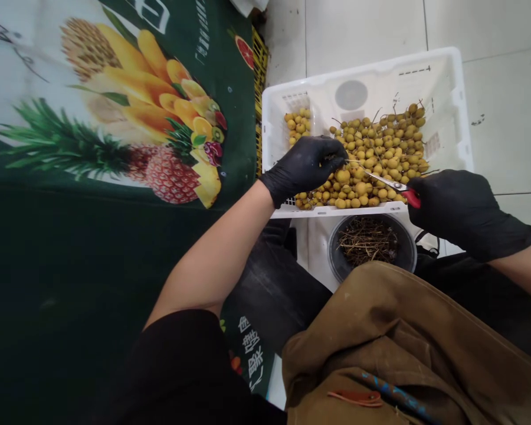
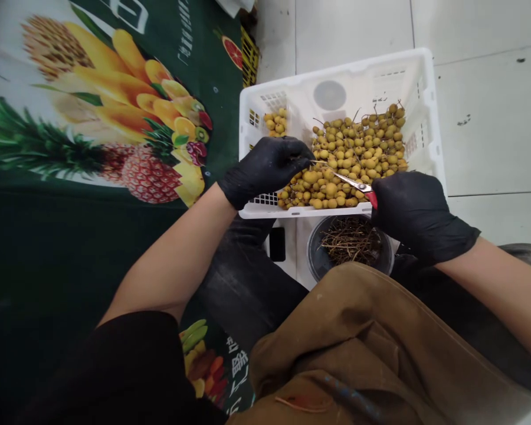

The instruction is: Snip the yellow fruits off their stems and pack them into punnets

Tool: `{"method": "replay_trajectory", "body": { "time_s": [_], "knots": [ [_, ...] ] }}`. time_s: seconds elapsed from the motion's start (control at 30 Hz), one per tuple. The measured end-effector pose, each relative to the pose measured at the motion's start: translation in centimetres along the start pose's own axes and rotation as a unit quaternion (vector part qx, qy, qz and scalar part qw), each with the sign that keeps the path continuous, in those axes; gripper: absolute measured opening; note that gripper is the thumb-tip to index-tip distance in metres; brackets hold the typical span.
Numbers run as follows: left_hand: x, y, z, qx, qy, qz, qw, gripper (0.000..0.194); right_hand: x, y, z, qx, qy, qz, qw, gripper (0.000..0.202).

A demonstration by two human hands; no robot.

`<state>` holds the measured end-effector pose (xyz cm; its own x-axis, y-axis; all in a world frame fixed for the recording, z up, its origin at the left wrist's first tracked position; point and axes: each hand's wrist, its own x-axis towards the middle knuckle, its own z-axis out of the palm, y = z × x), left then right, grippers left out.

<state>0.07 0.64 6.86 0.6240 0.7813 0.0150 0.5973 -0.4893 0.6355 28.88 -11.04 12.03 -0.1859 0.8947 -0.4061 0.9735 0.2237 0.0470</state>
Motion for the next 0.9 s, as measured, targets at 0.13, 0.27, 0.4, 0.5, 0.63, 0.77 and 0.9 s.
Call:
{"method": "replay_trajectory", "body": {
  "time_s": [0.13, 0.27, 0.4, 0.5, 0.63, 0.77, 0.9],
  "knots": [
    [0.0, -0.4, 0.0, 0.002, 0.014, 0.002, 1.0, 0.022, 0.0, 0.1, 0.0, -0.002, 0.009, 0.024, 1.0, 0.035],
    [0.1, -0.9, 0.2, 0.0, 0.024, 0.012, 1.0, 0.027, 0.1, 0.1, 0.5, -0.01, 0.038, 0.014, 0.999, 0.04],
    [0.2, -0.9, 0.7, -0.009, 0.013, 0.032, 0.999, 0.031, 0.3, -0.2, 0.5, 0.003, 0.045, 0.027, 0.999, 0.041],
    [0.2, -0.6, 1.1, -0.016, -0.004, 0.041, 0.999, 0.032, 0.5, -0.6, 0.3, 0.015, 0.032, 0.024, 0.999, 0.034],
    [0.3, -0.6, 1.6, -0.022, -0.001, 0.043, 0.999, 0.03, 0.8, -0.8, 0.1, 0.014, 0.018, 0.012, 1.0, 0.026],
    [0.6, -1.1, 1.7, -0.04, 0.012, 0.035, 0.999, 0.033, 0.9, -0.4, 0.1, 0.026, 0.019, 0.029, 0.999, 0.027],
    [0.8, -1.1, 1.6, -0.054, 0.031, 0.015, 0.998, 0.034, 0.6, 0.3, -0.1, 0.069, 0.014, 0.028, 0.997, 0.022]
  ]
}}
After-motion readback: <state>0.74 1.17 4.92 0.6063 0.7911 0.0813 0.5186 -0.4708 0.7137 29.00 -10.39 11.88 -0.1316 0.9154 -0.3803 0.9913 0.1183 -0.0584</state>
